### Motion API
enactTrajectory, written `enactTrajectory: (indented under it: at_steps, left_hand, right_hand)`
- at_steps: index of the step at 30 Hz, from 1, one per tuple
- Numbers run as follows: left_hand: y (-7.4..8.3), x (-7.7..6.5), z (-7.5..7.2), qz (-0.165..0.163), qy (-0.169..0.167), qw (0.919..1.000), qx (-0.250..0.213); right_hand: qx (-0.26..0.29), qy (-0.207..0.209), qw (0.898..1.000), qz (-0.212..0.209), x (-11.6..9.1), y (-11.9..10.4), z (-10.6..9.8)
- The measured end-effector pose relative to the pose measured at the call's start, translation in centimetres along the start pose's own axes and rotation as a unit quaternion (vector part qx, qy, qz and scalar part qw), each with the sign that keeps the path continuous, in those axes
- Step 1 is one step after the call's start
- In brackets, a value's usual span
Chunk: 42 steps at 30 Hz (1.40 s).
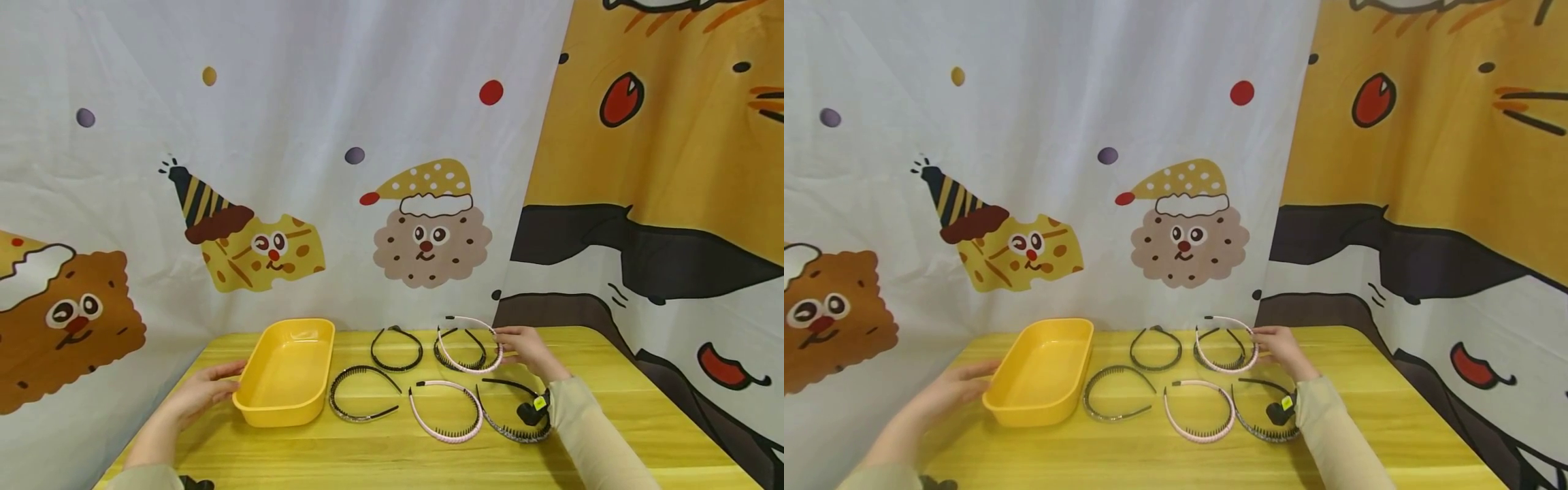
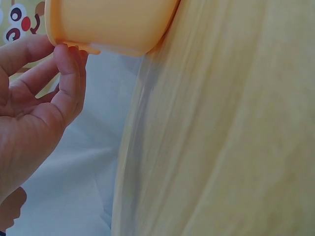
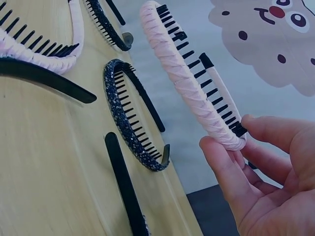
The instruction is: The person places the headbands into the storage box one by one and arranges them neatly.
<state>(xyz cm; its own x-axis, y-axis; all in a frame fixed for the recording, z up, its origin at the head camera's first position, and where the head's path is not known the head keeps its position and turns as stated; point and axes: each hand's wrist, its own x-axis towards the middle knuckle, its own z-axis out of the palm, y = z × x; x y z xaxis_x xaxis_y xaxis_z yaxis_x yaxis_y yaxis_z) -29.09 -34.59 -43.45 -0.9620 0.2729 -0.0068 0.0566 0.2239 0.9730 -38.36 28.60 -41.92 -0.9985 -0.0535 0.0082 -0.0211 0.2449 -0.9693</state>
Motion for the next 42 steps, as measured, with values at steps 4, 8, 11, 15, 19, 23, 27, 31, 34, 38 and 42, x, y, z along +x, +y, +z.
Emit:
enactTrajectory:
  at_steps: [4,8,11,15,19,23,27,31,34,38,42]
  left_hand:
    - [0.1,-0.1,0.1,-0.004,0.0,1.0,0.0]
    - [0.3,-0.2,0.1,-0.009,-0.003,1.0,0.001]
    - [0.4,-0.2,0.2,-0.011,-0.004,0.9999,-0.001]
    - [0.5,-0.3,0.1,-0.006,-0.008,0.9999,-0.004]
    - [0.5,-0.2,0.0,-0.002,-0.013,0.9999,-0.003]
    - [0.4,-0.2,0.0,-0.002,-0.012,0.9999,-0.003]
    - [0.3,-0.2,0.0,0.0,-0.013,0.9999,-0.004]
    - [0.1,-0.1,-0.1,0.003,-0.014,0.9999,-0.006]
    - [-0.1,0.0,-0.1,0.003,-0.008,0.9999,-0.007]
    - [0.0,0.0,0.1,-0.002,0.0,1.0,-0.005]
    - [0.2,-0.2,0.1,-0.006,-0.001,1.0,-0.003]
  right_hand:
    - [0.001,-0.006,1.0,-0.002,0.0,0.0,0.5]
    - [-0.003,-0.01,1.0,-0.005,0.1,0.1,0.8]
    - [-0.003,-0.01,1.0,-0.004,0.3,0.1,0.9]
    - [0.001,-0.011,1.0,-0.002,0.5,-0.2,1.0]
    - [-0.001,-0.016,1.0,-0.005,0.6,-0.4,1.1]
    - [0.004,-0.017,1.0,-0.001,0.7,-0.5,1.2]
    - [0.009,-0.018,1.0,0.008,0.8,-0.5,1.3]
    - [0.014,-0.023,1.0,0.013,1.0,-0.6,1.6]
    - [0.021,-0.027,0.999,0.013,1.0,-0.7,1.9]
    - [0.019,-0.043,0.999,0.0,0.9,-0.8,2.5]
    - [0.021,-0.052,0.998,-0.01,0.8,-1.1,2.9]
